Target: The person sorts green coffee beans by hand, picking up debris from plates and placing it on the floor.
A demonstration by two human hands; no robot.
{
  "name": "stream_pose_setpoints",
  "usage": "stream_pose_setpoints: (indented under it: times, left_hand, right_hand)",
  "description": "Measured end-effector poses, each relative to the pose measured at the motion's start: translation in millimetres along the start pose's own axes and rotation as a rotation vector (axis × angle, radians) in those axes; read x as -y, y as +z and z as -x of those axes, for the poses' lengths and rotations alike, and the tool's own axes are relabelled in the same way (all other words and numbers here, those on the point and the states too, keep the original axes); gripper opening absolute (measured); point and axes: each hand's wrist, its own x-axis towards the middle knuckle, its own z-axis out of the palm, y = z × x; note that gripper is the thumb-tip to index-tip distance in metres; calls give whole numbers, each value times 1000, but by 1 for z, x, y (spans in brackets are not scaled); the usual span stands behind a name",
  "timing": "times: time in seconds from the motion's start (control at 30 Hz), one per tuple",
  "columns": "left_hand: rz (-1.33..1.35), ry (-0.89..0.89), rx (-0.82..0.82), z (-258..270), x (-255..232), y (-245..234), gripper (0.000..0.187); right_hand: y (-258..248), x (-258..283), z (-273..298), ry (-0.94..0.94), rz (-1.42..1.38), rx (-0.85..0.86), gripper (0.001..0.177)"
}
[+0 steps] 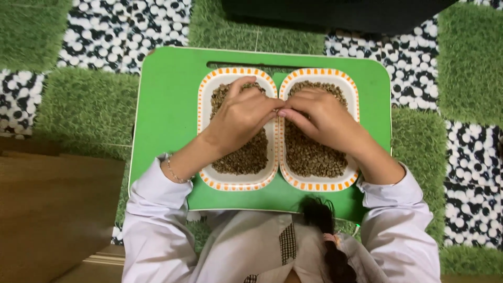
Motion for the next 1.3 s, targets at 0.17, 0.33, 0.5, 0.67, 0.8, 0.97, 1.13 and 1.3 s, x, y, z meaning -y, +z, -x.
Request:
stream_pose_setpoints:
  times: [0.17,0.33,0.5,0.67,0.8,0.97,1.13,1.3]
  left_hand:
    - [106,-91,28,3,-2,3,12]
    - [61,-102,68,-4,-4,-4,15]
    - [8,-291,317,-5,17,-23,41]
    - [-518,-528,1081,11,42,3,19]
    - [-477,-566,1120,33,73,33,18]
    - [-352,-522,1118,25,68,20,6]
    - [-242,-545,1145,39,85,30,12]
    - [-201,-573,1184,27,84,26,24]
  right_hand:
    - [5,-11,0,48,-159,-28,14]
    - [-1,-5,-2,87,-168,12,15]
    - [-17,-6,-1,244,124,267,18]
    - [-12,-29,1,325,425,556,33]
    - [2,-10,-12,301,380,576,28]
    - [48,-30,-13,-21,302,473,28]
    - [60,-35,-11,-124,310,473,37]
    - [70,-45,-9,-156,294,510,40]
